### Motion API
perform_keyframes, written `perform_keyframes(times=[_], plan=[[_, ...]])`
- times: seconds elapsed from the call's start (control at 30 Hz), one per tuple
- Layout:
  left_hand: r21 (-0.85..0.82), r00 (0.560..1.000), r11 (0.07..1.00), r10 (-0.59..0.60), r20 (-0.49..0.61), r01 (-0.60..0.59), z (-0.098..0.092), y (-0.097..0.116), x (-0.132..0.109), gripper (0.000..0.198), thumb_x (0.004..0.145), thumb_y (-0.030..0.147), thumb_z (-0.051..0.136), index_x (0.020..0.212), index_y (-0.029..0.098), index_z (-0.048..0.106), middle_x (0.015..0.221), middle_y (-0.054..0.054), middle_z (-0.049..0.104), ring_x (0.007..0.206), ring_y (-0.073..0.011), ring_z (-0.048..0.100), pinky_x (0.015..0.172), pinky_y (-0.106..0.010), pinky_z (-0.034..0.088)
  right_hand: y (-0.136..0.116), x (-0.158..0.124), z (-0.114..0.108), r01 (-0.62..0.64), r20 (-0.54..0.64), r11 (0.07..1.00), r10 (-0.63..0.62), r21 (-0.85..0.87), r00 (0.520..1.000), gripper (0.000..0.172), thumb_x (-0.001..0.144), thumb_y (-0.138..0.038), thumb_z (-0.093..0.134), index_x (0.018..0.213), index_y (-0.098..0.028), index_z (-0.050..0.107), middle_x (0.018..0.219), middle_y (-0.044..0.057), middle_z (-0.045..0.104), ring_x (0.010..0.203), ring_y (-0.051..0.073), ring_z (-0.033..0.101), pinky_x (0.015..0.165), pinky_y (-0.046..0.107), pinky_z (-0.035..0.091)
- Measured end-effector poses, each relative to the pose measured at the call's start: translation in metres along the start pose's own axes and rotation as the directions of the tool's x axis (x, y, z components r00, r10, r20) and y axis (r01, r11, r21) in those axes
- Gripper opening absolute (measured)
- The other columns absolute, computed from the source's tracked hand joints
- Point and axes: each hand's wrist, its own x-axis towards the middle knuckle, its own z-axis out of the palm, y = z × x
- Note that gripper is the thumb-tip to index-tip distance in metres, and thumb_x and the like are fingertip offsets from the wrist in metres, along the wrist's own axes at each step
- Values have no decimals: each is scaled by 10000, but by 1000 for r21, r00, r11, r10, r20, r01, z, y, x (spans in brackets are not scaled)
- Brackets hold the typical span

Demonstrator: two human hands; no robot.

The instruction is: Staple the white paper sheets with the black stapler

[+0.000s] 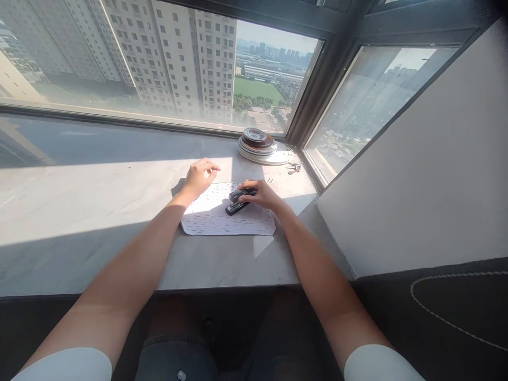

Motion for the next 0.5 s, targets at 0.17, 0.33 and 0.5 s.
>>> perform_keyframes(times=[0.17, 0.33, 0.5], plan=[[41, 911, 982, -155, -381, 184, -5, -13, 5, 189, 812, 96, 598, 739, 211, 730, 756, -30, 605, 685, -184, 540, 757, -345, 455, 17, -27, -51, -101, 61, 994, 103, -28, 993, 389, 742, -541, 872, 908, -199, 787, 873, 33, 720, 854, 205, 621, 784, 330, 457], [12, 918, 968, -235, -320, 252, -1, -20, 6, 173, 807, 127, 606, 699, 218, 705, 769, -26, 605, 666, -183, 525, 746, -340, 441, 32, -46, -82, -115, 145, 991, 104, 66, 984, 454, 721, -600, 875, 934, -204, 807, 953, 63, 750, 949, 243, 671, 860, 365, 504], [-26, 897, 943, -324, -301, 332, 0, -20, 6, 150, 805, 159, 609, 719, 232, 708, 816, -35, 648, 717, -200, 562, 776, -342, 464, 48, -44, -76, -161, -248, 986, 168, 46, 954, 605, 915, -773, 547, 901, -224, 799, 972, 87, 765, 919, 233, 693, 869, 400, 563]])
